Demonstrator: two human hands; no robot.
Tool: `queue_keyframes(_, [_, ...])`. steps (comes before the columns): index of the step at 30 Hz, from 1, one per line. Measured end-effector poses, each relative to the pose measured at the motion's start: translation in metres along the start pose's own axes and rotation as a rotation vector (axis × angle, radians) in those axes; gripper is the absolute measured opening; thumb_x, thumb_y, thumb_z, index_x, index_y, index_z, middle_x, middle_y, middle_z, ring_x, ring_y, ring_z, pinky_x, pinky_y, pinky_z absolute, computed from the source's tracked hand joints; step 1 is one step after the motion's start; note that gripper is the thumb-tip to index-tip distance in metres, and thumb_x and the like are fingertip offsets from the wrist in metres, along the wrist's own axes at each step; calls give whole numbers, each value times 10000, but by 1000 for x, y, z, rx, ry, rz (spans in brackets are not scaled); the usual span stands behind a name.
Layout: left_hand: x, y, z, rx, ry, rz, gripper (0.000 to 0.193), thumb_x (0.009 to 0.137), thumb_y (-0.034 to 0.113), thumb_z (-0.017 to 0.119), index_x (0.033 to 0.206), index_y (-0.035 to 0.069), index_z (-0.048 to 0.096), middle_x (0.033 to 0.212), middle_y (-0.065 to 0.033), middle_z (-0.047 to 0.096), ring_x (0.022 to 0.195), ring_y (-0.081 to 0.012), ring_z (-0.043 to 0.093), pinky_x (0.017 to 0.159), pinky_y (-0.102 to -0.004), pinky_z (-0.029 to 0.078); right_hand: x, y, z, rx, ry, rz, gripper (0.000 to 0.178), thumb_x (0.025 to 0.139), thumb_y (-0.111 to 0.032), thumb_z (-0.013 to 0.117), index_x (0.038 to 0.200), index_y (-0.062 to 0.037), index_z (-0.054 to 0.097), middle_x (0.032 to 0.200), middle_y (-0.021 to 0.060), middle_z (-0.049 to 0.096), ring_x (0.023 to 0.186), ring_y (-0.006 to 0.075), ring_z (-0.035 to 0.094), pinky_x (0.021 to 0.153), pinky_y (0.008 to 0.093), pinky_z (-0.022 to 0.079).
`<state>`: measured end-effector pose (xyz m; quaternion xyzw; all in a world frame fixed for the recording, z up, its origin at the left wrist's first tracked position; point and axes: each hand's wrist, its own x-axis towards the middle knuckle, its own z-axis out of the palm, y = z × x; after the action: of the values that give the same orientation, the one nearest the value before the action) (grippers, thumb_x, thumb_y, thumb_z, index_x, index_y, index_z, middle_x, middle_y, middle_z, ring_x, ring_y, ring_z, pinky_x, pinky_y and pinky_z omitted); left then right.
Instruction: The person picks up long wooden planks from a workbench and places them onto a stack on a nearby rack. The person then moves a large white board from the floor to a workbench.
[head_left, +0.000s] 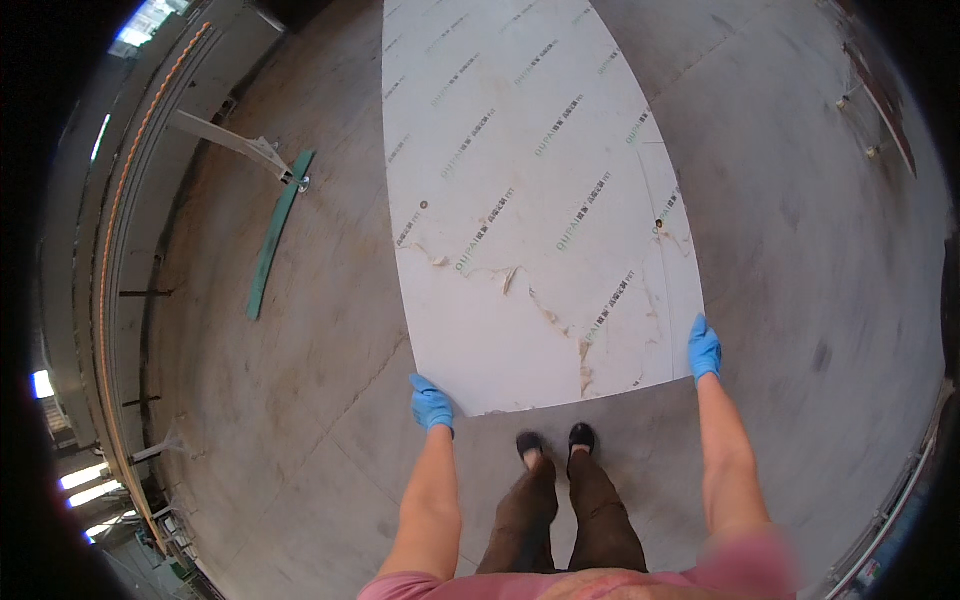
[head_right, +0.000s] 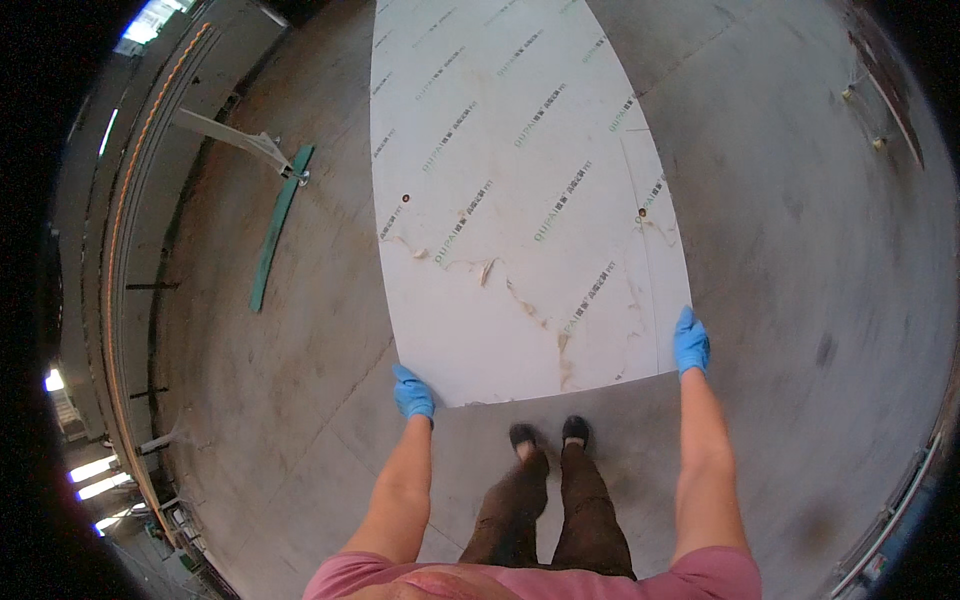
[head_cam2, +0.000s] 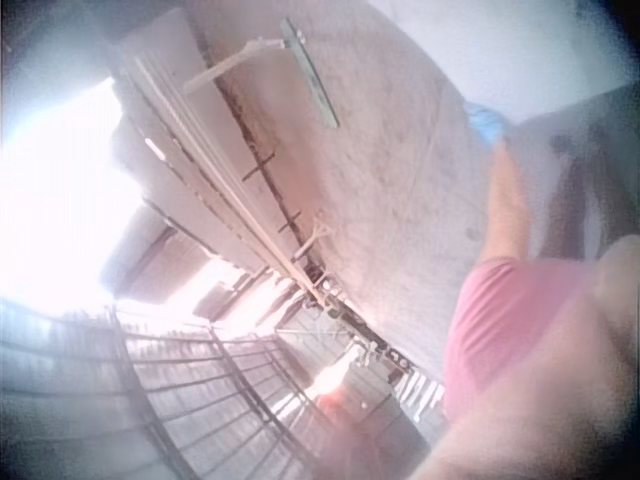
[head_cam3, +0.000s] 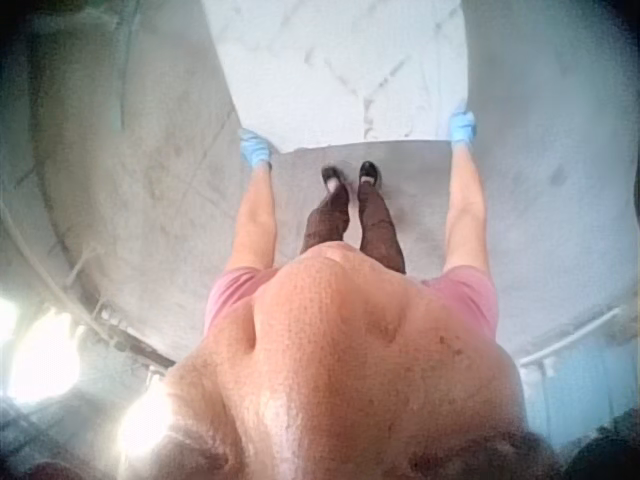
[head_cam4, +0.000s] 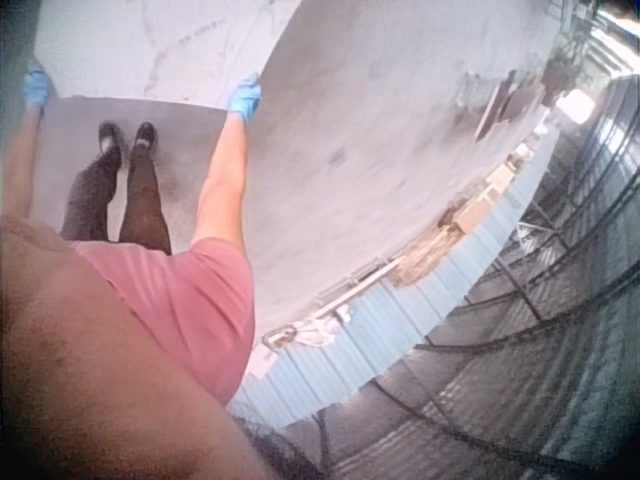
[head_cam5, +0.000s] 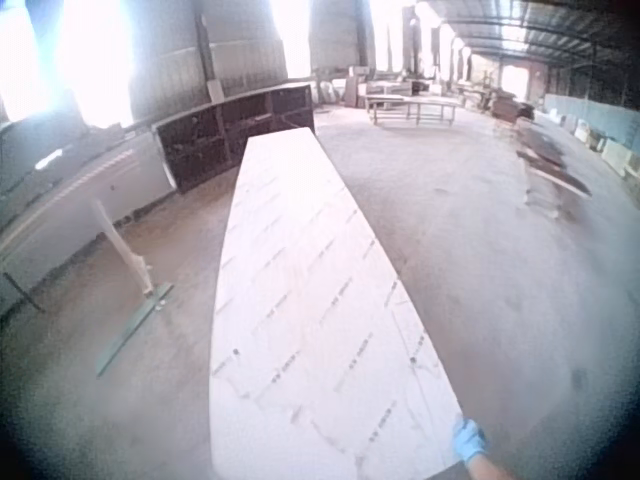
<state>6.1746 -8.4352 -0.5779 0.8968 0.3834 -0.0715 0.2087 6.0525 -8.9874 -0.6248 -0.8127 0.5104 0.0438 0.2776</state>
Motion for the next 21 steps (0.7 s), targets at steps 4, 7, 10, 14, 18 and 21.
queue_keyframes(4, [-3,30,5,44,-103,25,844,1048,631,205,1074,-21,740,1034,-246,734,984,-450,684,855,-513,517,7,32,-14,-23,229,-106,735,1012,-610,398,946,49,717,1023,325,683,1007,511,649,854,517,527])
queue_keyframes(7, [-7,11,-21,-23,-49,-15,849,1048,631,202,1060,-23,743,1028,-251,733,979,-449,686,846,-514,521,-25,-29,-19,-28,170,-146,722,1014,-598,402,958,51,711,1046,326,681,1019,504,648,861,514,526])
queue_keyframes(10, [-2,18,-15,67,-26,13,850,1048,632,202,1059,-24,743,1020,-250,735,971,-448,690,842,-512,522,-20,-28,-26,-9,193,-116,734,1014,-604,392,974,58,707,1057,332,677,1025,499,649,869,520,522])
queue_keyframes(14, [-9,32,-35,2,-64,-24,855,1049,634,219,1062,-54,727,1053,-279,720,993,-466,670,881,-502,506,-24,-34,-26,-113,83,-5,754,1015,-615,374,974,64,701,1050,333,678,1016,500,650,866,536,516])
queue_keyframes(18, [-11,48,-45,19,-80,-9,837,1051,625,241,1077,-64,716,1060,-287,717,997,-469,667,887,-503,503,-18,-20,-33,-132,29,77,758,1016,-617,365,961,59,702,1035,326,682,996,498,654,854,539,518])
queue_keyframes(21, [-2,47,-50,79,-114,-59,831,1053,619,253,1081,-78,705,1056,-287,717,988,-463,669,884,-496,505,-24,-32,-39,-148,114,-18,747,1018,-613,368,957,51,706,1028,323,682,987,492,657,841,531,522])
